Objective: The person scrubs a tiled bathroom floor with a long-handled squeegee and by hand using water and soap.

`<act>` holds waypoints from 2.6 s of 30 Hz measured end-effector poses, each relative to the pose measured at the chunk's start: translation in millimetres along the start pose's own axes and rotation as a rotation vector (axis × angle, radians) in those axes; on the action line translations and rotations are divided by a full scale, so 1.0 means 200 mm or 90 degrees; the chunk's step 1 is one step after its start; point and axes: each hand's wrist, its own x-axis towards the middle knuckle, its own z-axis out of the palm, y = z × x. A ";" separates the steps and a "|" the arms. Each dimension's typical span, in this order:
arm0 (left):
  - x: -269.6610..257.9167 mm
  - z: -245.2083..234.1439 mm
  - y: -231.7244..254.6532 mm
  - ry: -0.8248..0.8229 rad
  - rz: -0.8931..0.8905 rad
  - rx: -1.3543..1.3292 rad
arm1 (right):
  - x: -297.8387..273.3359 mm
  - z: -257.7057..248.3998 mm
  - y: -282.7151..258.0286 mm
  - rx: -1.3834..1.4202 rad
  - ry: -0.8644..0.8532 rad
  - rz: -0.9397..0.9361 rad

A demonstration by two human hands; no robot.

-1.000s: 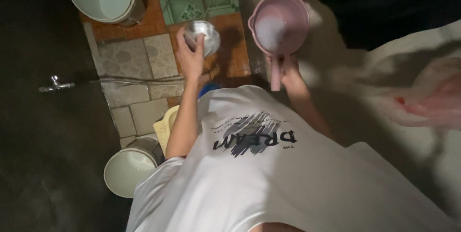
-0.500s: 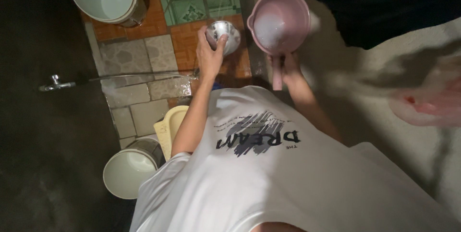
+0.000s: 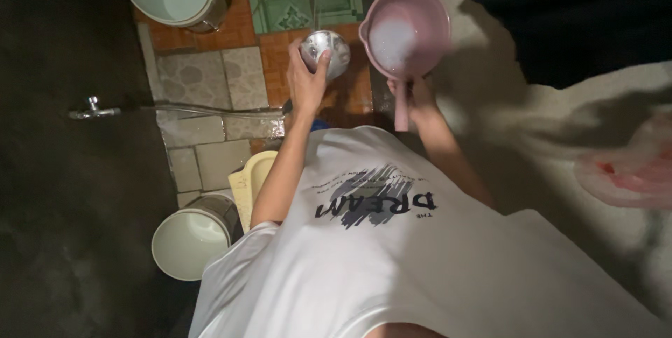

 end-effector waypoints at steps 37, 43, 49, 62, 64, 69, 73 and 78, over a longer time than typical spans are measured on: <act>-0.02 -0.44 -0.09 0.299 -0.117 0.036 | 0.32 0.63 0.22 -0.266 -0.274 0.072; 0.08 -0.40 -0.11 0.316 -0.105 0.045 | 0.49 0.74 0.22 -0.280 -0.264 0.080; 0.29 -0.41 -0.08 0.281 -0.143 0.036 | 0.63 0.92 0.14 -0.239 -0.306 0.088; 0.51 -0.46 -0.05 0.296 -0.104 0.079 | 0.86 1.20 0.12 -0.225 -0.337 0.061; 0.52 -0.44 -0.06 0.309 -0.106 0.081 | 0.93 1.23 0.13 -0.226 -0.335 0.080; 0.59 -0.38 -0.08 0.343 -0.140 0.063 | 1.06 1.37 0.10 -0.323 -0.283 0.142; 0.68 -0.33 -0.04 0.396 -0.156 0.051 | 1.24 1.51 0.10 -0.376 -0.296 0.189; 0.72 -0.25 0.03 0.511 -0.191 0.057 | 1.49 1.61 0.13 -0.429 -0.396 0.227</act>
